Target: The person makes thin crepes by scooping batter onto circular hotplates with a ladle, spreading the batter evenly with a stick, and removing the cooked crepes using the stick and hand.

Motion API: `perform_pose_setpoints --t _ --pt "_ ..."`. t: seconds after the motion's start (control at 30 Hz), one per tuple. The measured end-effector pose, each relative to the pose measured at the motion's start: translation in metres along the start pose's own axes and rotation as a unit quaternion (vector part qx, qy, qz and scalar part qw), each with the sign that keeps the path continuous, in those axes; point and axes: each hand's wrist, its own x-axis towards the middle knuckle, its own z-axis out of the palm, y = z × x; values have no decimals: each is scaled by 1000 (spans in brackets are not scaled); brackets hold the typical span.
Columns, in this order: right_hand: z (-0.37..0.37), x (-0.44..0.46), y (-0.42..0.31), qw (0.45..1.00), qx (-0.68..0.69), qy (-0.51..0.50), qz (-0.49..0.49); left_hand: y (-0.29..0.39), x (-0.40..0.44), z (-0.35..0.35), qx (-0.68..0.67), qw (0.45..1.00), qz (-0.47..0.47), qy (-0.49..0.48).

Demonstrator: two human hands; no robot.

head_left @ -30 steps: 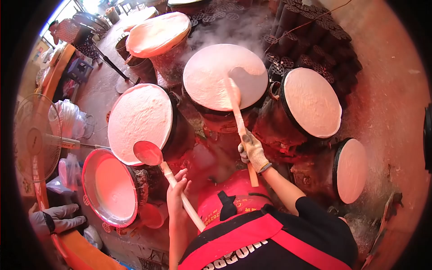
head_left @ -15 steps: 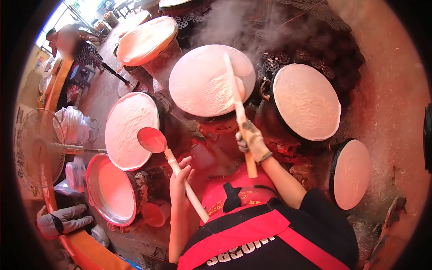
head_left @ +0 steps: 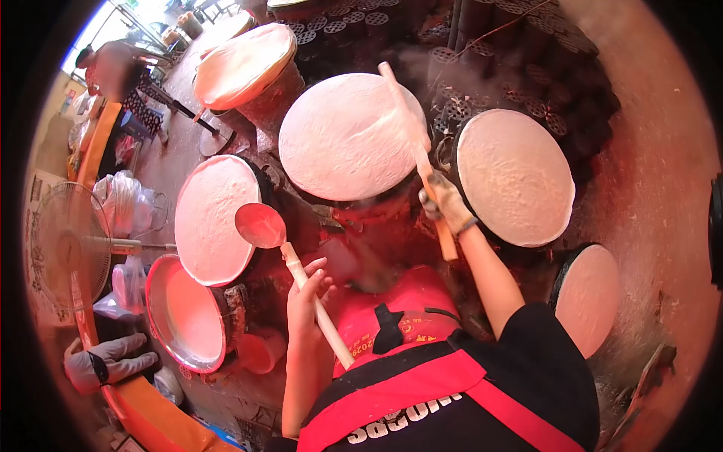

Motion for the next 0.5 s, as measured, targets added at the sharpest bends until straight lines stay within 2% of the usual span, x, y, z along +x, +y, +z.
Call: perform_pose_setpoints --t 0.07,0.1,0.17,0.2,0.23,0.3,0.33,0.37,0.43,0.5 --pt "39 14 -4 997 31 59 -37 8 4 -5 5 1000 1 -31" --pt "55 24 3 992 -41 114 -27 10 6 -5 5 998 2 -57" --pt "74 20 2 975 -195 109 9 17 7 -6 0 999 15 -49" --pt "69 8 2 975 -203 31 -85 19 8 -10 6 999 21 -46" --pt "63 5 8 974 -207 32 -87 22 8 -14 13 999 27 -43" --pt "51 5 23 974 -77 170 -130 28 8 -22 1 998 46 -42" --pt "70 -14 17 966 4 215 -145 29 10 -28 -4 998 46 -51" --pt "61 6 47 962 36 222 -152 28 12 -31 -7 998 44 -54" --pt "76 28 75 958 -111 178 -196 28 16 -34 -43 997 30 -65" --pt "115 18 55 981 -103 121 -112 29 18 -35 -39 995 12 -86"
